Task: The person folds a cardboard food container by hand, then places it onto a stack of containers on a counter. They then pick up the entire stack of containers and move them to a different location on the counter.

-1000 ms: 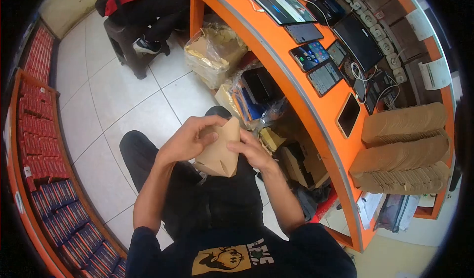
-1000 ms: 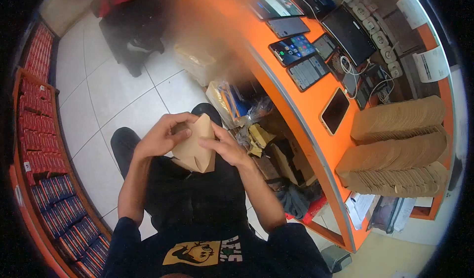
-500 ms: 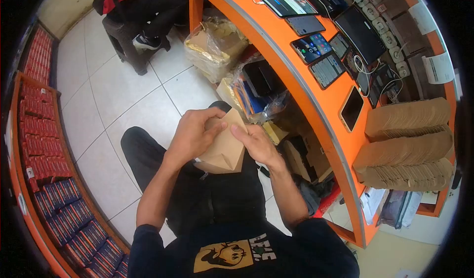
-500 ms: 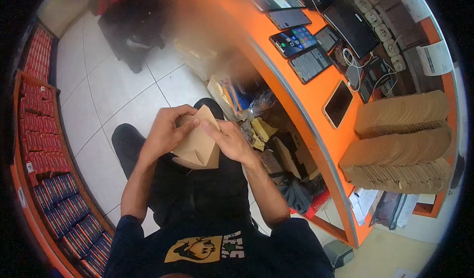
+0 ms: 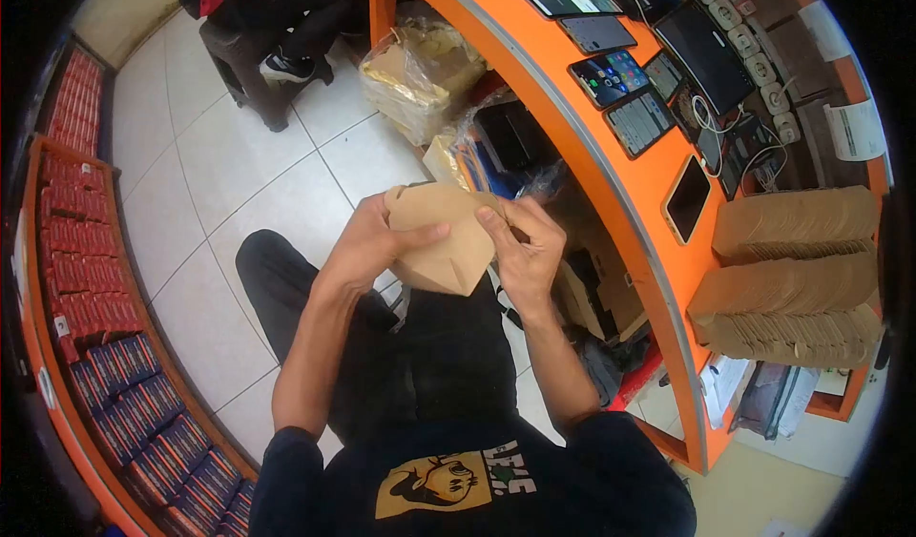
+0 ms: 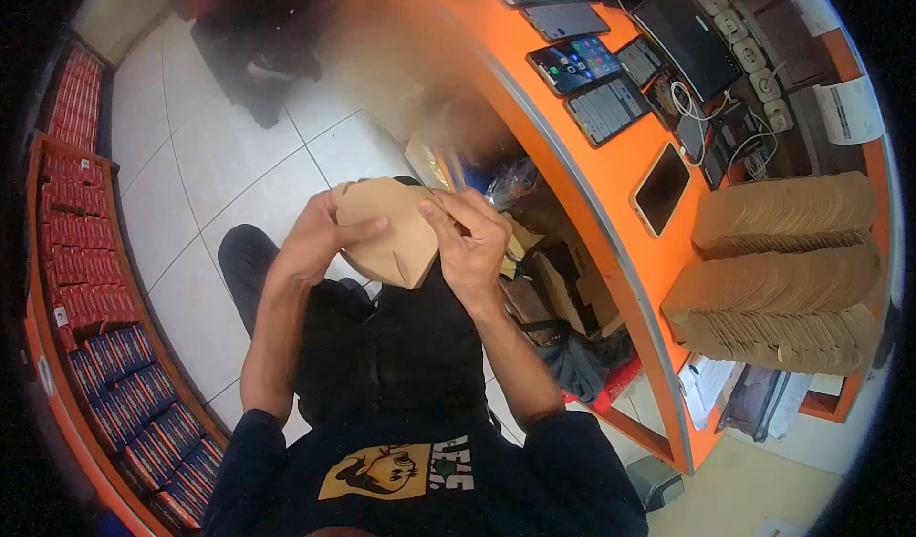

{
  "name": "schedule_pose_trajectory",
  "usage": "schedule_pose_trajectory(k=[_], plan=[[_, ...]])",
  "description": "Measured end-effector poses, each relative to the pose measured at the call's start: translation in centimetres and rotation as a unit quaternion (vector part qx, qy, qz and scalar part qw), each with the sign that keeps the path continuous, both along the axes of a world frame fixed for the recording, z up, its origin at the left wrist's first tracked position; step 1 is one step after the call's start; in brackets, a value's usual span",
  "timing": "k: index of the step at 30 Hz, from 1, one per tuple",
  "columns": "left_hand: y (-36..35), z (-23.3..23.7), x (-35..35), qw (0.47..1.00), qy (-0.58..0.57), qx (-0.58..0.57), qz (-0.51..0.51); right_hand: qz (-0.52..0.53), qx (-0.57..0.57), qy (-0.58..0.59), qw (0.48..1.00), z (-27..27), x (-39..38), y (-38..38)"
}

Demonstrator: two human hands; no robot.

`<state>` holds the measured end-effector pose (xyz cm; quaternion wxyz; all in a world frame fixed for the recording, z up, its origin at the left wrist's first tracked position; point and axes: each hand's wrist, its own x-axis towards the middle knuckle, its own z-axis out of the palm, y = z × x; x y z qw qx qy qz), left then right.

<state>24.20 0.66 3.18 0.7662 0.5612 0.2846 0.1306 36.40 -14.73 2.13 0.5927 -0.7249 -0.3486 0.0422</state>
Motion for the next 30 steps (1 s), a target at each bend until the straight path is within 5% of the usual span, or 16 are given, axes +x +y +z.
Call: schedule_pose_trajectory(k=[5, 10, 23, 28, 30], plan=[[0.9, 1.0, -0.2, 0.993, 0.024, -0.073, -0.090, -0.003, 0.005, 0.023, 1.000, 1.5, -0.8, -0.4], [0.7, 1.4, -0.2, 0.987, -0.021, -0.124, -0.099, 0.068, 0.073, -0.170, 0.980, 1.3, 0.0, -0.3], [0.2, 1.8, -0.4, 0.972, -0.095, -0.198, -0.087, 0.092, 0.041, -0.374, 0.922, 1.1, 0.0, -0.6], [0.5, 0.6, -1.0, 0.977, -0.095, -0.167, -0.089, 0.169, 0.003, -0.295, 0.941, 1.2, 0.1, -2.2], [0.5, 0.1, -1.1, 0.986, -0.087, -0.101, -0.101, 0.174, 0.089, 0.025, 0.980, 1.1, -0.3, -2.4]])
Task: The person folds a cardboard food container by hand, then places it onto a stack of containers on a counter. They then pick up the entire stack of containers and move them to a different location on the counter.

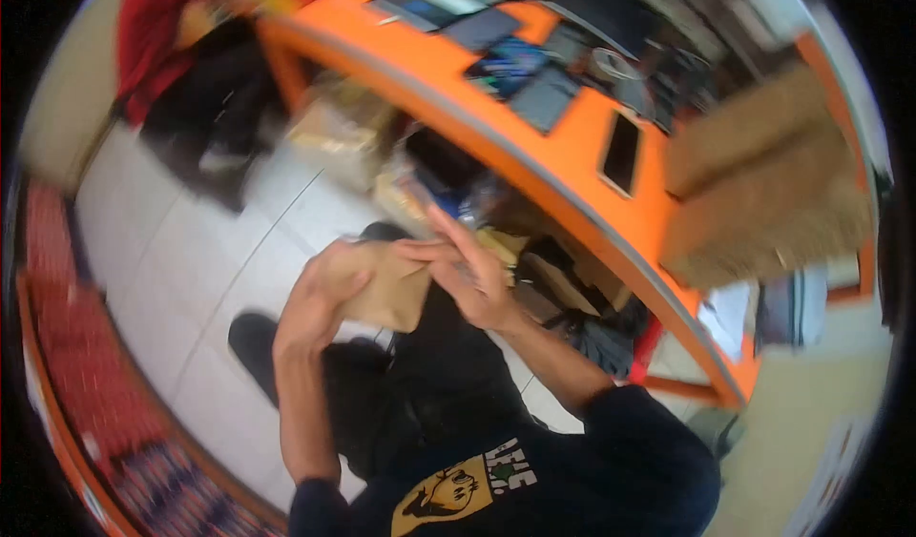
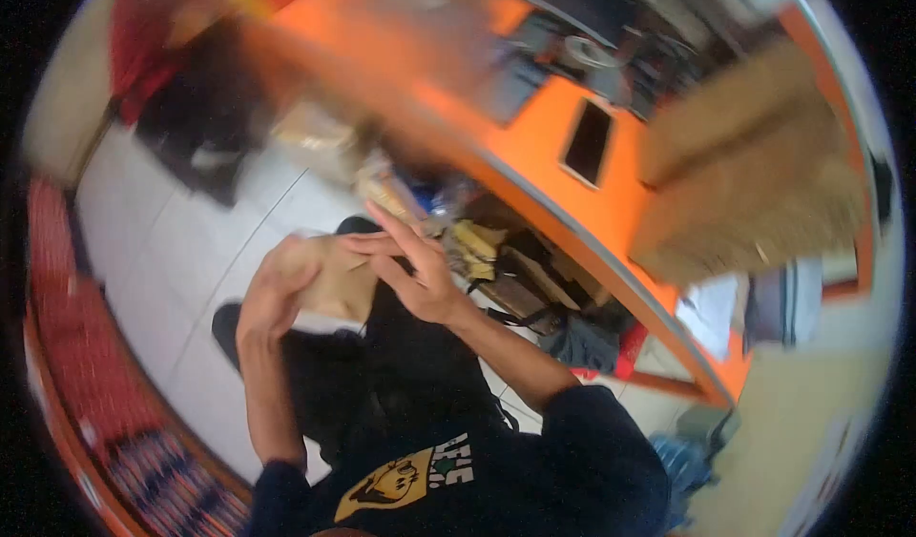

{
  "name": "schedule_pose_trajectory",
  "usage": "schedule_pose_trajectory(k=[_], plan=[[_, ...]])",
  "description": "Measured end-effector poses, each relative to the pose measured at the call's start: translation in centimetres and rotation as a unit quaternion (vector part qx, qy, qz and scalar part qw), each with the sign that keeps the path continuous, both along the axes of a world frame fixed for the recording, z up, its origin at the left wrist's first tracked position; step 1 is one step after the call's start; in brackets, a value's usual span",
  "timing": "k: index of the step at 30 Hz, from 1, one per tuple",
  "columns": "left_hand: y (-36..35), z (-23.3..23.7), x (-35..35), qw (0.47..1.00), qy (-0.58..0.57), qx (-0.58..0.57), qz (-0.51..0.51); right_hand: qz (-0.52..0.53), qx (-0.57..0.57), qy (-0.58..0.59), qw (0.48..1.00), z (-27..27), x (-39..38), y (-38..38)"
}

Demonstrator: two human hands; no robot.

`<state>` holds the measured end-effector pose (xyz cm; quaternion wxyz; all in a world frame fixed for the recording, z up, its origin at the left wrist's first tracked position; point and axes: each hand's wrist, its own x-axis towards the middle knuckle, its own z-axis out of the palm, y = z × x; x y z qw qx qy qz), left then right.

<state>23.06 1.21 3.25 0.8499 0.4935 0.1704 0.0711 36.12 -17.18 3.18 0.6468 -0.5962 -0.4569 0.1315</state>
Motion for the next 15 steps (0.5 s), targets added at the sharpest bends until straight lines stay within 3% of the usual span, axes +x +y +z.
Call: schedule_pose_trajectory(k=[1, 2, 3, 4, 5, 6, 7, 9, 11, 13, 14, 15], plan=[[-0.6, 0.9, 0.0, 1.000, 0.018, -0.016, 0.005, 0.007, 0.060, 0.062, 0.996, -2.4, 0.6, 0.9], [-0.7, 0.2, -0.2, 1.000, 0.005, -0.012, 0.005, 0.031, -0.046, 0.024, 0.998, -2.1, 1.2, 0.7], [-0.8, -0.5, -0.1, 1.000, -0.022, 0.004, -0.005, 0.095, -0.044, 0.240, 0.965, -4.7, 0.6, 1.3], [-0.9, -2.0, 0.1, 0.995, 0.009, 0.090, 0.029, 0.135, 0.026, 0.052, 0.989, -6.9, 1.6, 1.6], [-1.2, -2.1, 0.5, 0.997, -0.028, 0.078, -0.004, 0.191, -0.075, 0.254, 0.945, -4.3, 0.8, 1.0], [-1.4, -1.8, 1.1, 0.996, -0.058, 0.064, -0.031, 0.167, -0.019, 0.262, 0.950, -4.4, 0.2, 1.0], [-1.9, -1.6, 1.8, 0.992, -0.070, 0.068, -0.076, 0.108, -0.070, 0.158, 0.979, -4.7, 0.5, 0.7], [-3.1, -1.6, 2.3, 0.994, -0.045, 0.094, -0.031, 0.033, -0.022, 0.112, 0.993, -4.8, 0.3, -0.2], [-3.4, -2.1, 2.8, 0.994, -0.032, 0.088, -0.051, 0.003, -0.020, 0.102, 0.995, -5.2, 0.4, -0.8], [-3.8, -1.4, 3.1, 0.995, -0.011, 0.078, -0.060, -0.111, 0.054, -0.010, 0.992, -5.0, 0.1, -1.7], [-3.3, -0.9, 3.1, 0.991, -0.056, 0.011, -0.123, -0.113, 0.050, -0.008, 0.992, -5.0, 0.0, -2.2], [-3.3, -0.4, 3.1, 0.977, -0.097, -0.056, -0.179, -0.132, 0.064, -0.102, 0.984, -4.2, -0.1, -2.8]])
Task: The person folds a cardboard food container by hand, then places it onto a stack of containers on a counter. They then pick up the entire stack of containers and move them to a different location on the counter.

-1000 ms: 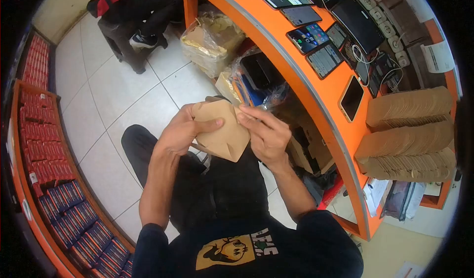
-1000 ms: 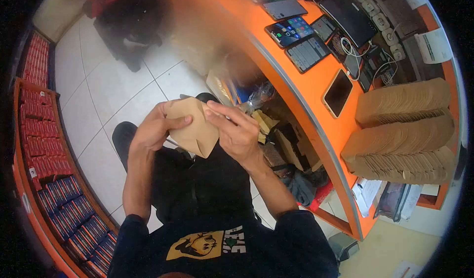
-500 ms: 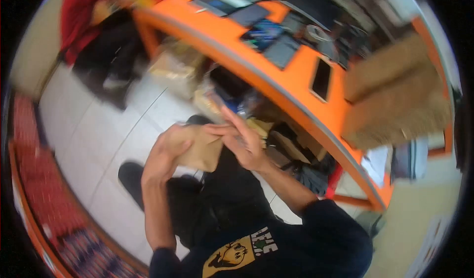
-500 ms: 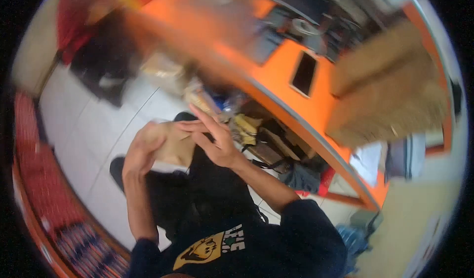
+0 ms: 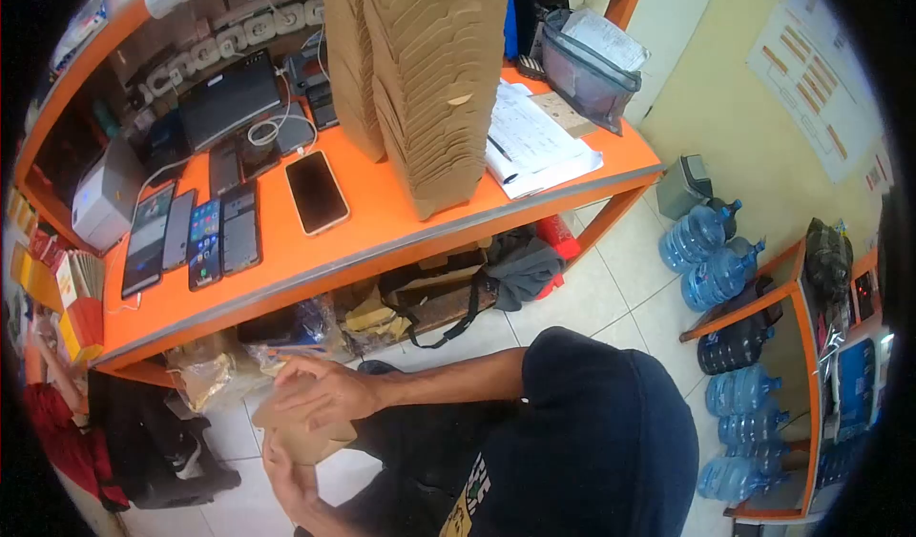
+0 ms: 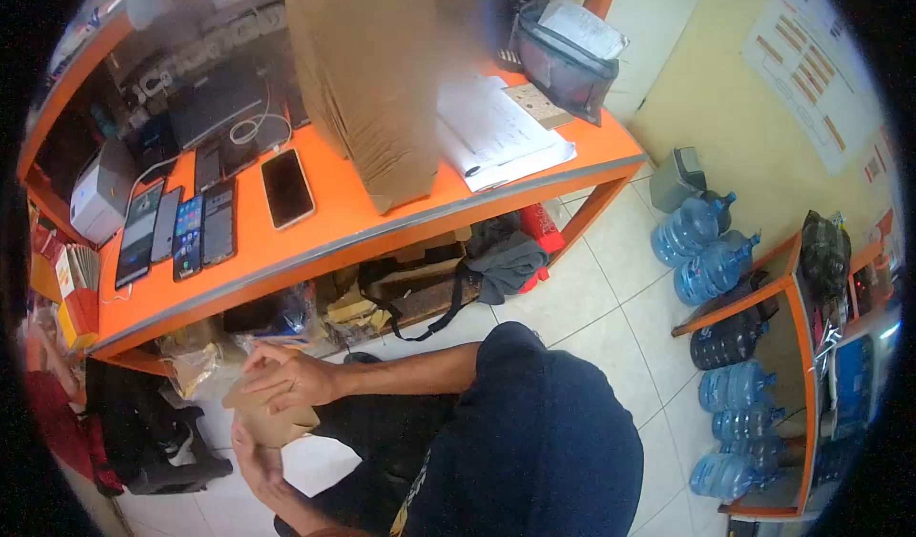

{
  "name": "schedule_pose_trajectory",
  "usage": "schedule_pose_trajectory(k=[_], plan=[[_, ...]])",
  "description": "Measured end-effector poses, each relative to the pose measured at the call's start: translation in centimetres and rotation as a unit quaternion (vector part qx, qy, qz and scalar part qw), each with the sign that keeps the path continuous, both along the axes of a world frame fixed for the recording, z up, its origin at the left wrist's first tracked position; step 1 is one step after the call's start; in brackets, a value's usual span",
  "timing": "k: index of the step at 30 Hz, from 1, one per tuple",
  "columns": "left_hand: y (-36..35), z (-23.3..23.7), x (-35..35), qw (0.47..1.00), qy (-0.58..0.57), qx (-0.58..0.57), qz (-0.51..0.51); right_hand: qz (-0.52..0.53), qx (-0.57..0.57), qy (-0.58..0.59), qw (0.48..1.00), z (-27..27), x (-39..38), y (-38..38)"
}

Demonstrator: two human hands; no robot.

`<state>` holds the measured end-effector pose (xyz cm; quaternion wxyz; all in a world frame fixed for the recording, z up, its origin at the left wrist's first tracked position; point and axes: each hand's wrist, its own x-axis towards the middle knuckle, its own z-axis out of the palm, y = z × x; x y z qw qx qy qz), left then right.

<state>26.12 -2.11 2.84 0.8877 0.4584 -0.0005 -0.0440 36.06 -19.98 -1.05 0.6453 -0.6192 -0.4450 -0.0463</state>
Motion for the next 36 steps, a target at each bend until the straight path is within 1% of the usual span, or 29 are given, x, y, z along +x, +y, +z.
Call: schedule_pose_trajectory(k=[1, 2, 3, 4, 5, 6, 7, 8, 9, 10, 11, 13, 15, 16, 18, 19, 20, 21, 23, 24, 25, 26, 28, 29, 31, 32, 33, 35, 36], plan=[[0.8, -0.5, 0.2, 0.999, -0.009, -0.033, -0.016, -0.014, 0.003, -0.088, 0.996, 0.4, -0.3, -0.4], [1.9, -1.3, -0.4, 0.998, -0.013, -0.066, -0.013, -0.002, -0.025, -0.098, 0.995, 0.5, -0.9, -0.7], [2.2, -1.4, -0.9, 0.997, 0.052, 0.045, 0.024, 0.020, -0.047, -0.103, 0.993, -0.2, -1.2, -0.2], [2.3, 0.0, -0.6, 0.977, 0.129, 0.153, 0.069, 0.016, -0.077, -0.162, 0.984, 0.5, -1.0, -0.1], [2.4, 1.5, 0.0, 0.958, 0.086, 0.274, -0.005, 0.067, -0.040, 0.080, 0.994, 1.2, -1.5, -0.3], [2.1, 4.2, 0.2, 0.931, 0.050, 0.360, -0.046, 0.049, -0.169, -0.091, 0.980, 2.8, -0.5, -1.0], [3.0, 3.7, 0.4, 0.889, 0.042, 0.452, -0.063, 0.067, -0.170, -0.058, 0.981, 2.1, 0.4, -1.1], [2.6, 4.9, 0.9, 0.914, 0.037, 0.399, -0.055, 0.106, -0.154, 0.046, 0.981, 2.6, 1.3, -1.1], [1.7, 5.9, 1.3, 0.937, 0.021, 0.344, -0.054, 0.174, -0.133, 0.161, 0.962, 4.3, 1.7, -1.0], [1.4, 5.9, 1.3, 0.938, 0.035, 0.343, -0.040, 0.143, -0.165, 0.134, 0.967, 4.3, 2.3, -0.9], [1.2, 5.9, 1.6, 0.940, 0.028, 0.336, -0.056, 0.156, -0.165, 0.134, 0.965, 4.8, 2.5, -0.9], [0.6, 6.5, 1.8, 0.941, 0.014, 0.331, -0.071, 0.134, -0.230, 0.130, 0.955, 6.0, 2.5, -1.6], [0.2, 8.4, 2.0, 0.872, -0.053, 0.478, -0.094, 0.130, -0.245, 0.123, 0.953, 6.6, 3.1, -2.4], [0.3, 9.0, 2.0, 0.872, -0.058, 0.477, -0.093, 0.136, -0.233, 0.114, 0.956, 6.7, 3.3, -2.6], [0.3, 10.0, 2.1, 0.757, -0.187, 0.622, -0.071, 0.137, -0.220, 0.102, 0.960, 7.2, 4.0, -3.4], [0.2, 10.7, 2.1, 0.756, -0.193, 0.622, -0.070, 0.159, -0.205, 0.139, 0.956, 7.7, 4.5, -4.1], [0.0, 11.4, 2.1, 0.723, -0.263, 0.636, -0.058, 0.179, -0.189, 0.176, 0.949, 8.3, 4.9, -4.6], [-0.1, 11.8, 2.1, 0.686, -0.333, 0.646, -0.045, 0.173, -0.188, 0.171, 0.952, 8.8, 5.2, -4.9], [-0.3, 12.7, 2.5, 0.666, -0.339, 0.661, -0.064, 0.163, -0.203, 0.156, 0.953, 10.4, 5.5, -5.7], [-0.4, 13.8, 2.9, 0.628, -0.357, 0.690, -0.047, 0.153, -0.211, 0.191, 0.946, 11.9, 5.2, -6.0], [-0.5, 15.0, 3.3, 0.588, -0.374, 0.717, -0.027, 0.145, -0.208, 0.185, 0.949, 12.7, 5.2, -6.5], [-0.5, 16.2, 3.8, 0.581, -0.386, 0.716, -0.026, 0.132, -0.170, 0.201, 0.956, 13.6, 5.3, -6.9], [-0.8, 18.8, 5.1, 0.612, -0.407, 0.678, 0.025, 0.139, -0.070, 0.231, 0.960, 15.1, 6.1, -8.3], [-1.2, 20.0, 6.0, 0.604, -0.425, 0.674, 0.023, 0.125, -0.064, 0.219, 0.966, 15.6, 6.7, -8.9], [-2.9, 22.3, 8.0, 0.763, -0.421, 0.482, 0.087, 0.210, 0.107, 0.303, 0.924, 17.0, 7.9, -10.5], [-4.2, 23.1, 9.4, 0.751, -0.459, 0.459, 0.118, 0.202, 0.102, 0.240, 0.944, 18.0, 8.0, -11.5], [-5.0, 23.6, 10.4, 0.743, -0.479, 0.454, 0.111, 0.189, 0.108, 0.222, 0.950, 18.7, 7.8, -12.1], [-6.5, 24.3, 12.3, 0.737, -0.475, 0.476, -0.073, 0.120, 0.228, 0.239, 0.936, 19.6, 7.4, -12.8], [-7.8, 24.3, 12.8, 0.720, -0.505, 0.471, -0.073, 0.172, 0.195, 0.267, 0.928, 19.0, 9.1, -14.1]])
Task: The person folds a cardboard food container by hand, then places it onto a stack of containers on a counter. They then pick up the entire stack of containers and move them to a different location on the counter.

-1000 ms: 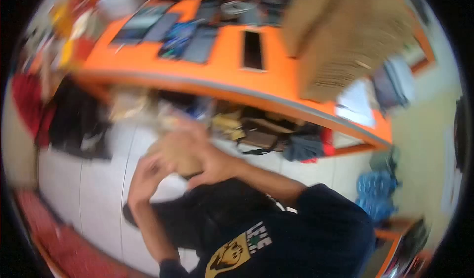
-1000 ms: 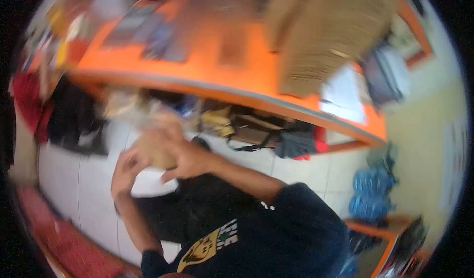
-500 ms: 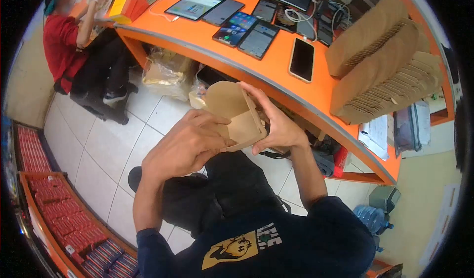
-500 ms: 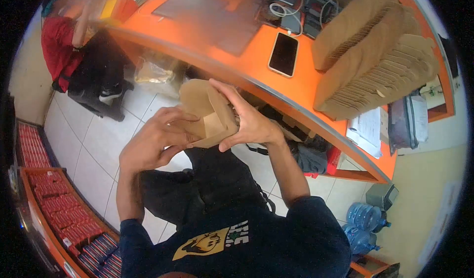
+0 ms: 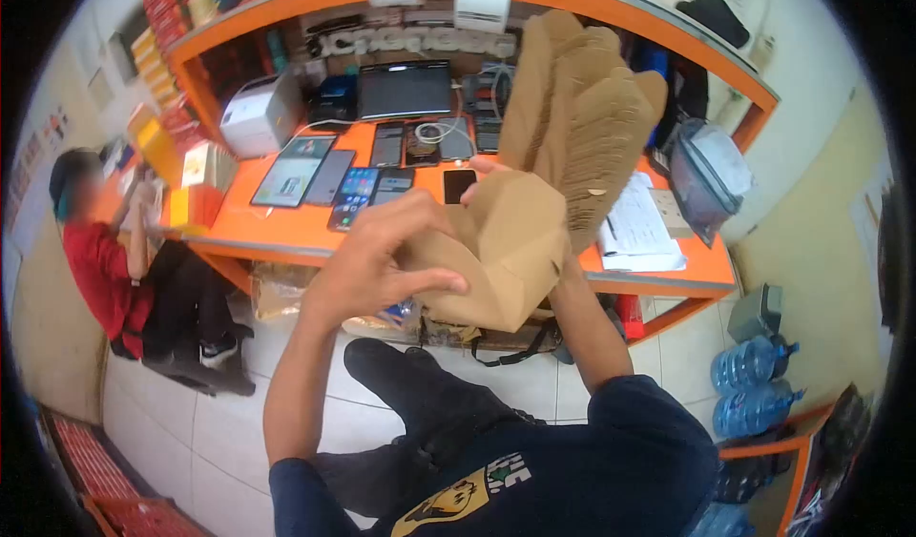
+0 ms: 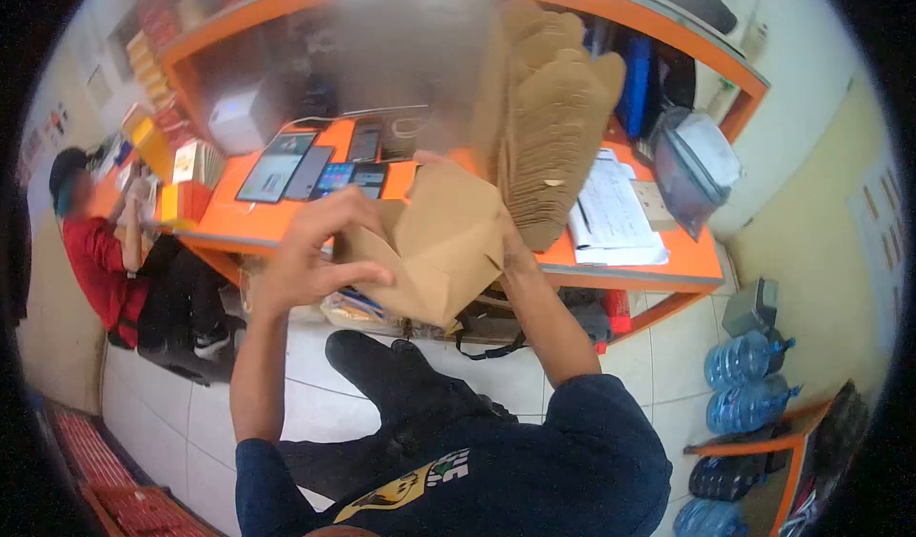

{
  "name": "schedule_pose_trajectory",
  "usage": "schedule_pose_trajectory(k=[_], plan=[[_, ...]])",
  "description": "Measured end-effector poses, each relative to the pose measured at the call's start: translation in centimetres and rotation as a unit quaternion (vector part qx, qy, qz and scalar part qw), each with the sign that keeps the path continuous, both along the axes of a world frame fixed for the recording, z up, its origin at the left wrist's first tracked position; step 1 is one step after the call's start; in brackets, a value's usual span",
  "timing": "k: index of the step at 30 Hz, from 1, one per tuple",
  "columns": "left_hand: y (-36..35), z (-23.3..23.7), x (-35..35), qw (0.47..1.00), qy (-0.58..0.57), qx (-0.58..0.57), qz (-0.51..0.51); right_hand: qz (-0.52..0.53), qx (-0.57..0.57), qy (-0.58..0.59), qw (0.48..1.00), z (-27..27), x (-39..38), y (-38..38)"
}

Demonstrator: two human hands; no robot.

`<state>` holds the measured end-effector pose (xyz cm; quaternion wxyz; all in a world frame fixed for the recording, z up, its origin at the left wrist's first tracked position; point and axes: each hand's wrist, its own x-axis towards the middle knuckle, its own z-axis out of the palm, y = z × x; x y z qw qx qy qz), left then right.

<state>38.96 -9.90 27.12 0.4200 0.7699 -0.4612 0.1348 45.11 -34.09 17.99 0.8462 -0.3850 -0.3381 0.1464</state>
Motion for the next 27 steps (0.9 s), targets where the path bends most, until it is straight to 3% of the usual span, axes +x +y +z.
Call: schedule_pose_trajectory(k=[1, 4, 5, 7, 9, 11, 12, 15, 18, 21, 23, 25, 27], plan=[[-0.9, 0.4, 0.2, 1.000, 0.000, 0.004, -0.013, -0.013, 0.004, 0.000, 1.000, 0.0, -0.1, -0.8], [-3.1, 1.7, 0.0, 1.000, 0.012, -0.006, 0.020, -0.309, 0.009, 0.014, 0.951, 1.0, -1.9, -2.6], [-3.3, 2.4, -0.5, 1.000, 0.010, -0.006, 0.016, -0.314, 0.010, 0.012, 0.949, 1.9, -3.2, -3.4], [-3.3, 3.7, -1.4, 0.982, -0.106, -0.021, 0.157, -0.498, -0.055, -0.137, 0.855, 3.5, -6.0, -5.1], [-3.5, 4.9, -2.6, 0.968, -0.160, -0.009, 0.193, -0.555, -0.147, -0.282, 0.769, 5.5, -9.5, -5.3], [-5.2, 6.1, -4.6, 0.945, -0.211, 0.001, 0.250, -0.595, -0.361, -0.471, 0.543, 10.0, -11.8, -3.6], [-6.5, 6.7, -5.6, 0.947, -0.209, 0.003, 0.244, -0.598, -0.364, -0.465, 0.542, 10.2, -11.4, -3.1], [-10.7, 8.6, -7.7, 0.941, -0.225, -0.068, 0.246, -0.635, -0.235, -0.560, 0.477, 12.3, -8.5, -3.1], [-13.9, 10.9, -7.4, 0.941, -0.233, -0.107, 0.220, -0.647, -0.210, -0.564, 0.467, 15.9, -6.5, -5.3], [-15.9, 13.7, -4.6, 0.920, -0.317, -0.149, 0.173, -0.639, -0.218, -0.543, 0.499, 19.6, -4.6, -8.6], [-15.4, 15.7, -1.1, 0.828, -0.467, -0.309, 0.005, -0.626, -0.233, -0.522, 0.531, 21.4, -3.2, -10.8], [-13.9, 15.3, 1.2, 0.841, -0.410, -0.340, 0.096, -0.604, -0.251, -0.497, 0.571, 22.3, -1.5, -13.2], [-13.3, 14.2, 5.8, 0.906, -0.276, -0.293, 0.129, -0.563, -0.263, -0.455, 0.637, 22.1, 1.5, -15.5]])
